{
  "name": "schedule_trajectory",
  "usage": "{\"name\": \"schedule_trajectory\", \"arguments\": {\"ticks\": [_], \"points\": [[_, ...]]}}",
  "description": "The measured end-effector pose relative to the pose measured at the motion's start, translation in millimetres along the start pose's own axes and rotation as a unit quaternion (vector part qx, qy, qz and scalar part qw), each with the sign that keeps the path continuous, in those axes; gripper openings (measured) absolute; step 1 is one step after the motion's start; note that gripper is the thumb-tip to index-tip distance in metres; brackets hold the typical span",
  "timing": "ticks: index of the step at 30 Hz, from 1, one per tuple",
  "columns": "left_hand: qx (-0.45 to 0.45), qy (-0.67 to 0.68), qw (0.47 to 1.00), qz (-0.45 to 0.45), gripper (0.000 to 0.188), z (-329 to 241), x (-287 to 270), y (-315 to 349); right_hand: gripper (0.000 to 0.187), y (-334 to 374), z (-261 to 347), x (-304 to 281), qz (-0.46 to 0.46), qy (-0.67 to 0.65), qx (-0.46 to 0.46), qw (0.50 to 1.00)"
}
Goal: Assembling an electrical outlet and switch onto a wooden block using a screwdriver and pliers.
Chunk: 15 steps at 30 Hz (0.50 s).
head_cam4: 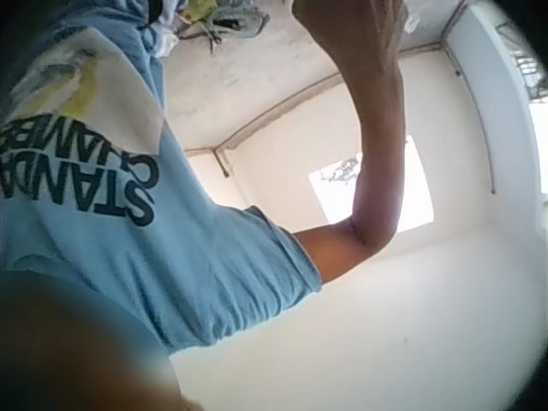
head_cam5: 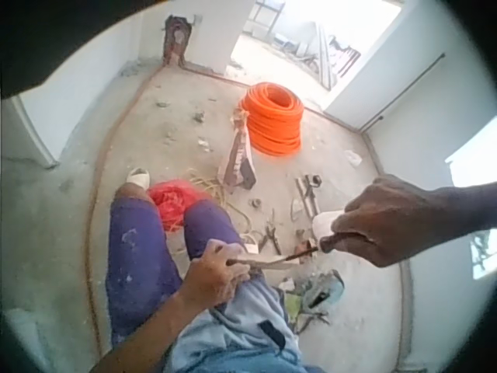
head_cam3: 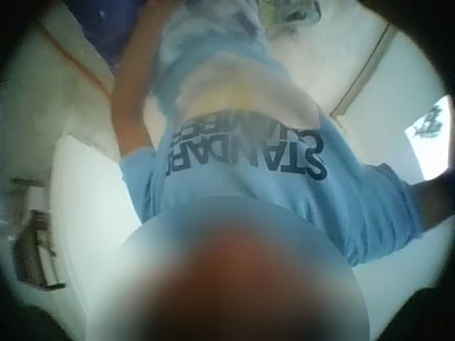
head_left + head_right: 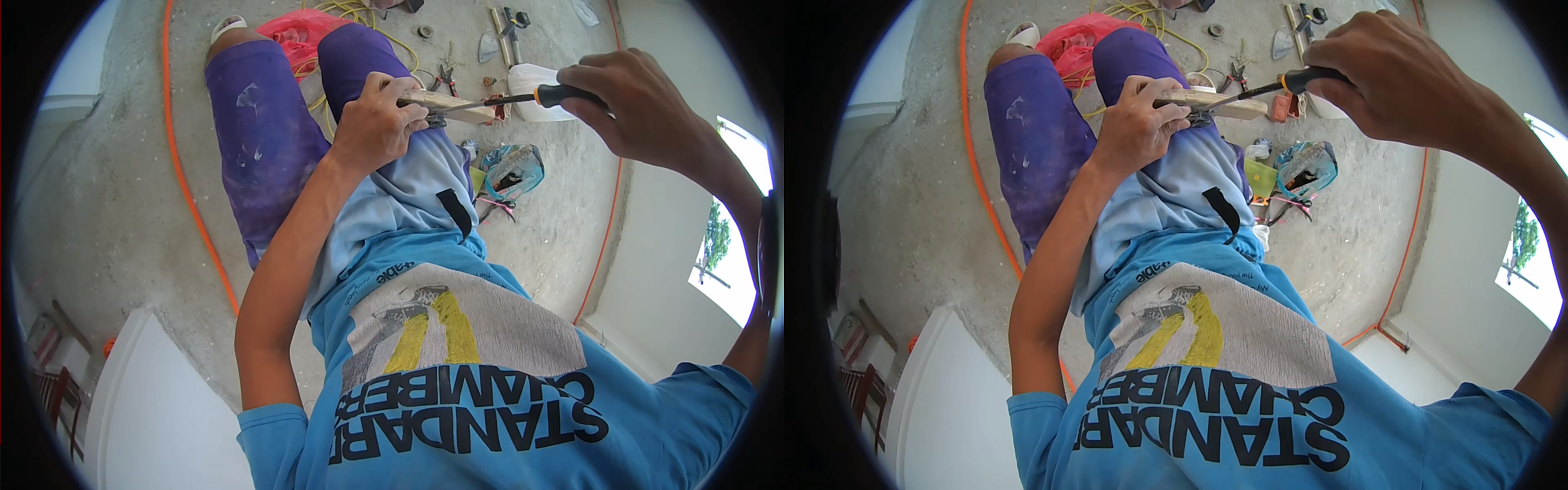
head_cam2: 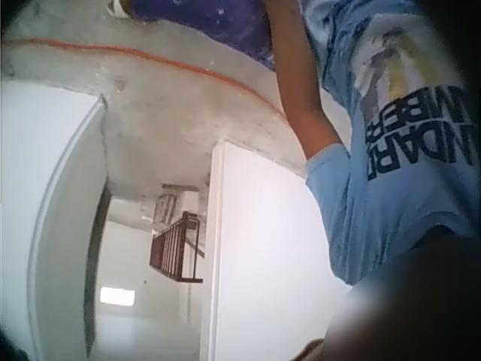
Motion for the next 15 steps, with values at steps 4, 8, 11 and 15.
{"name": "schedule_trajectory", "arguments": {"ticks": [4,8,11,15], "points": [[0.003,0.004,1.000,-0.004,0.016,-0.7,-0.7,-0.5,0.029,10.2,-29.8,8.5,0.003,-0.132,0.144,0.981],[-0.002,0.000,1.000,-0.005,0.016,-0.3,-0.4,0.1,0.029,15.3,-42.9,22.6,0.042,-0.081,0.130,0.987],[-0.011,0.008,1.000,-0.005,0.017,0.6,-1.3,0.5,0.030,20.9,-57.7,30.1,0.049,-0.121,0.186,0.974],[0.000,0.006,1.000,-0.007,0.017,-1.0,-1.1,-0.1,0.031,14.1,-51.7,32.1,0.067,-0.100,0.130,0.984]]}}
Point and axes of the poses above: each hand's wrist, its own y-axis away from the middle knuckle, its own x-axis out of the palm, z = x × y, the point moved 10 cm from there along -y, towards the middle knuckle, and after that the axes turned 14 degrees about -z, right-handed, at the moved point
